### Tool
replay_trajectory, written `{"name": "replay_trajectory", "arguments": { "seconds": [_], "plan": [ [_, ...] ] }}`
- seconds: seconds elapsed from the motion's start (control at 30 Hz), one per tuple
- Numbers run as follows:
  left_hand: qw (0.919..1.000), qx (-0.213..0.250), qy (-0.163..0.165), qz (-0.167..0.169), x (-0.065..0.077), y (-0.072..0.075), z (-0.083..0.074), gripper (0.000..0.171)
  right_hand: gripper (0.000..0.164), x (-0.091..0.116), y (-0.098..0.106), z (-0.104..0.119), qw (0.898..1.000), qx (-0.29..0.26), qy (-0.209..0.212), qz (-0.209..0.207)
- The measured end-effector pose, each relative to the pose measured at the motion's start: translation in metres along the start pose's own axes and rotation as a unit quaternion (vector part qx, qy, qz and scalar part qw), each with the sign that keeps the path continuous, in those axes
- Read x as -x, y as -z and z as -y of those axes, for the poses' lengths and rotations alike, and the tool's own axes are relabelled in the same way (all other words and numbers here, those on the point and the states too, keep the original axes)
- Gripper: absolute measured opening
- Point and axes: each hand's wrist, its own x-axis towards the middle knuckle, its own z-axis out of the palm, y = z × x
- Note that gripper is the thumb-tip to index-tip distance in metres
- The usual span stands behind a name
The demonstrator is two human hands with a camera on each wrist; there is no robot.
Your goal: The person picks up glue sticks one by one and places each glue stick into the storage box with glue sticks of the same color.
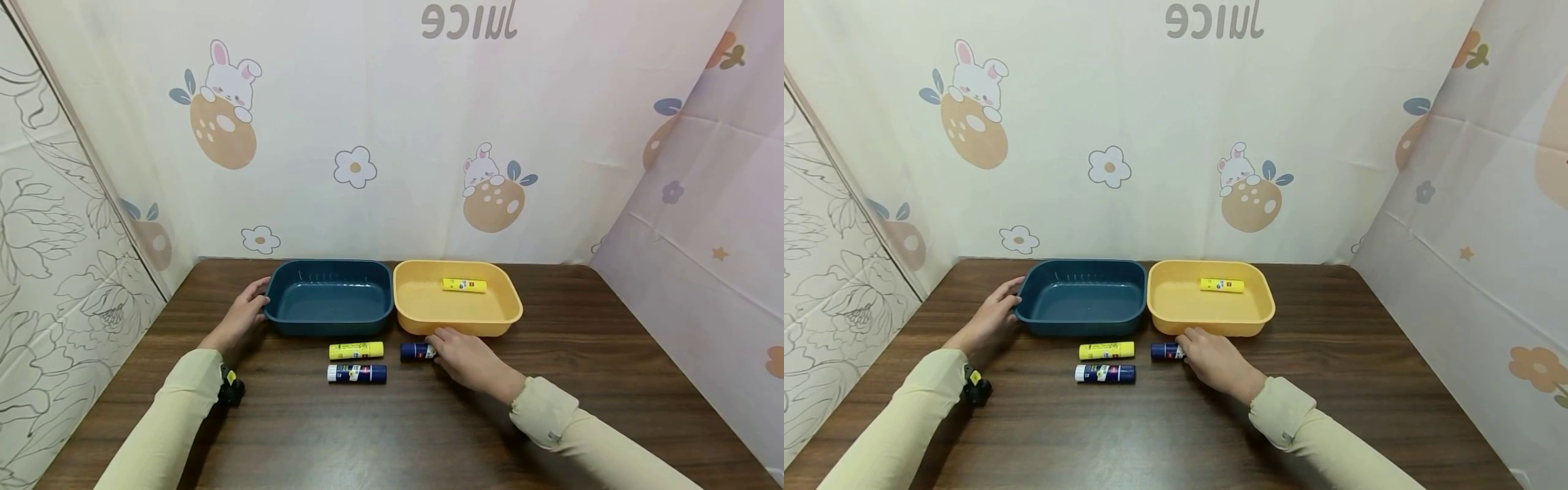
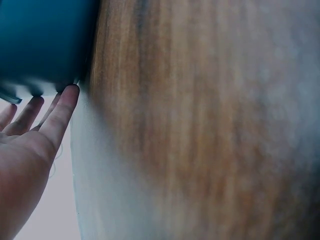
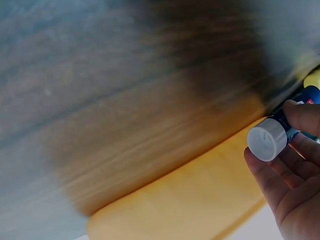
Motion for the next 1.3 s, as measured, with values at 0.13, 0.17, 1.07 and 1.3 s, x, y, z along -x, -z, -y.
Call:
{"name": "replay_trajectory", "arguments": {
  "seconds": [0.13,0.17,1.07,1.3],
  "plan": [
    [1.0,0.0,0.002,0.0,0.0,0.0,0.0,0.056,0.03,-0.002,0.006,0.002,1.0,-0.008,0.003,-0.004],
    [1.0,0.0,0.002,0.0,0.0,0.0,-0.001,0.056,0.031,-0.003,0.008,0.002,1.0,-0.01,0.004,-0.005],
    [1.0,-0.005,-0.006,-0.001,-0.001,0.001,0.001,0.056,0.035,-0.031,0.043,0.0,0.999,-0.038,-0.01,-0.034],
    [0.9999,-0.006,-0.01,-0.001,-0.001,0.0,0.002,0.056,0.034,-0.043,0.052,-0.007,0.998,-0.037,-0.009,-0.042]
  ]
}}
